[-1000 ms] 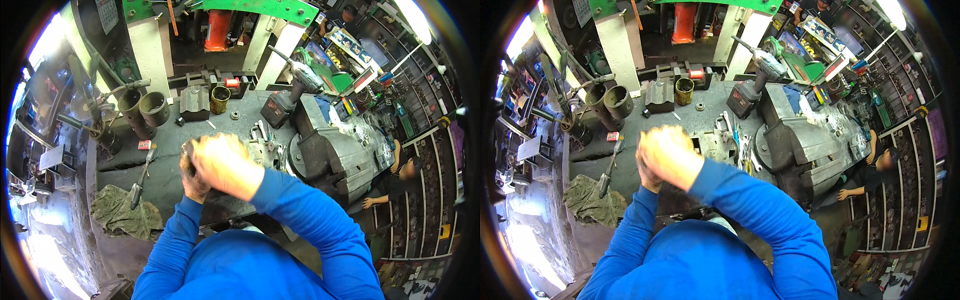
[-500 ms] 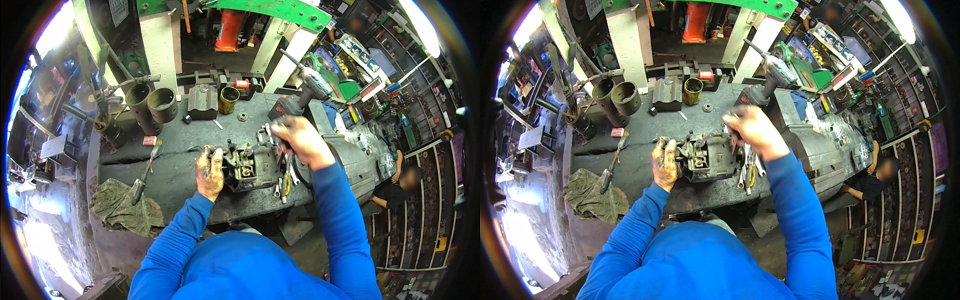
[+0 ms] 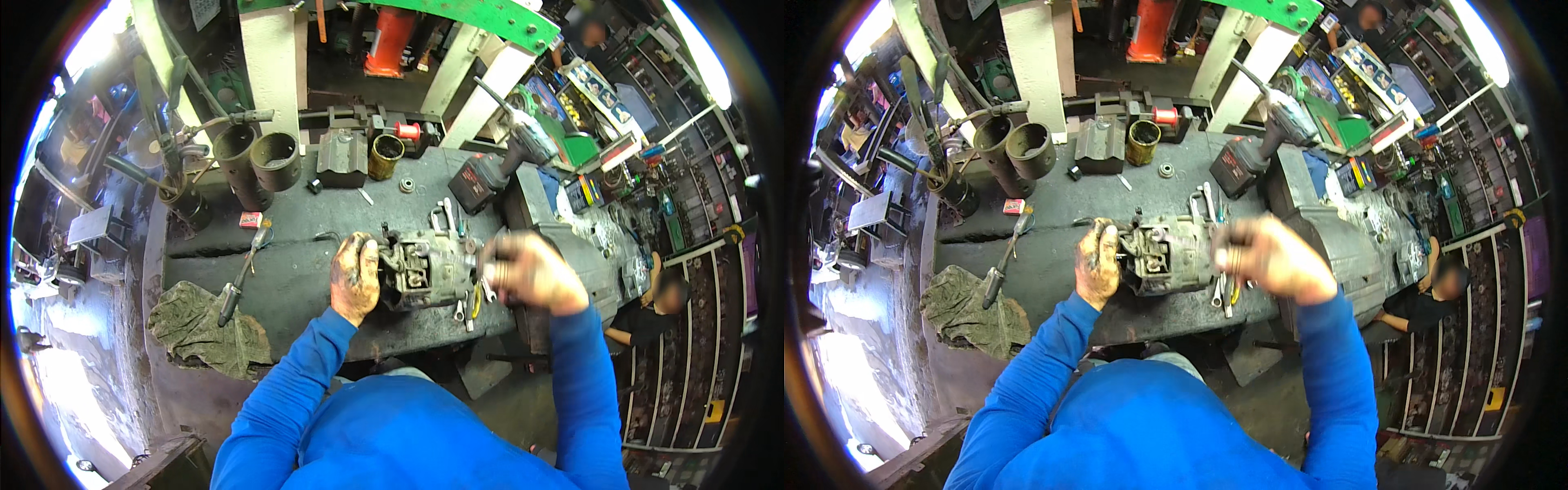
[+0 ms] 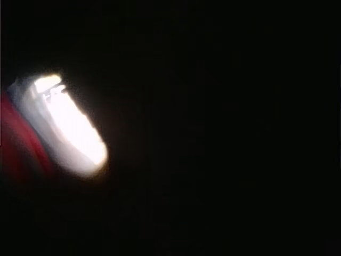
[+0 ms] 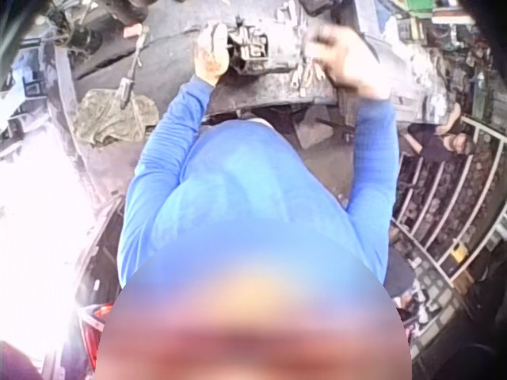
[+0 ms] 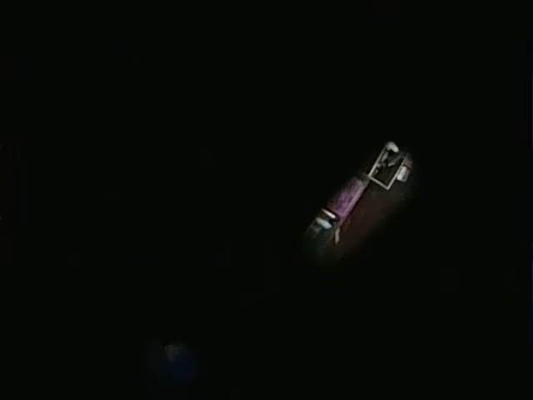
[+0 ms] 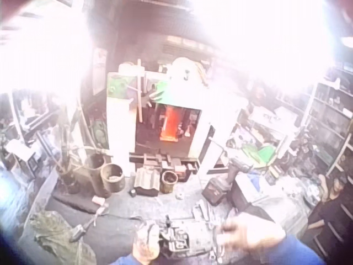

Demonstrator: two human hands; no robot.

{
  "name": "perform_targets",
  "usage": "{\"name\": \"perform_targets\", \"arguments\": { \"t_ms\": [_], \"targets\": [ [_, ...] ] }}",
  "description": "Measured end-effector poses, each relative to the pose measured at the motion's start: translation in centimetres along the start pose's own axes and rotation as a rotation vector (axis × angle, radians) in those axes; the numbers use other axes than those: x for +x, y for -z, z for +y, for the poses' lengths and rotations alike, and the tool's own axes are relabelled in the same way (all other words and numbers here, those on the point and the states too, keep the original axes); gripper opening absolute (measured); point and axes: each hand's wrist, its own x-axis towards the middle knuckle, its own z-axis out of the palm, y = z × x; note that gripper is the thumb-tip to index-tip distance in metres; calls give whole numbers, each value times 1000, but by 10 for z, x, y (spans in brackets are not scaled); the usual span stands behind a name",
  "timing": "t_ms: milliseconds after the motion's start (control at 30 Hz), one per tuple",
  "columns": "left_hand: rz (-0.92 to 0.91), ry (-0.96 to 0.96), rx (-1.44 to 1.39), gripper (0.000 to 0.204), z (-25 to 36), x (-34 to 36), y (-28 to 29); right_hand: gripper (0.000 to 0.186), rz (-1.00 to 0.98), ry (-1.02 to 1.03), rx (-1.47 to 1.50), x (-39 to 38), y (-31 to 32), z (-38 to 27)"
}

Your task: The person disassembles a small engine component on a workbench, using a screwdriver and wrench to remove fasteners and separate parts. The person then retrieves a hammer and a power drill from the wall and workbench, placing them back down after brief handling.

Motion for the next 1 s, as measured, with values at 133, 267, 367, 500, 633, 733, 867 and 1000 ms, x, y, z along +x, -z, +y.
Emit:
{"name": "perform_targets", "arguments": {
  "t_ms": [133, 267, 367, 500, 633, 733, 867, 1000],
  "targets": [
    [-67, 163, -111, 24, -3, -3, -1, 31, 194, 114, -133, 97, 12, -34],
    [22, -83, 85, 24, -10, -7, -4, 38, 302, 714, -569, 124, -73, -79],
    [-54, 7, -97, 25, -13, -7, -5, 23, 196, 959, -763, 44, -97, -66],
    [-16, 51, -15, 25, -6, -2, -3, 20, -81, 541, -438, 0, -18, -29],
    [-62, 126, -32, 25, -2, 1, 0, 20, -1, 140, -127, 60, 30, -19],
    [-89, 152, -46, 27, -7, -3, 2, 38, 115, 180, -184, 123, 7, -48],
    [1, -11, 141, 31, -19, -14, -5, 32, 114, 808, -726, 127, -76, -86],
    [50, -165, 268, 29, -25, -14, -11, 17, 132, 856, -657, 18, -103, -44]
  ]
}}
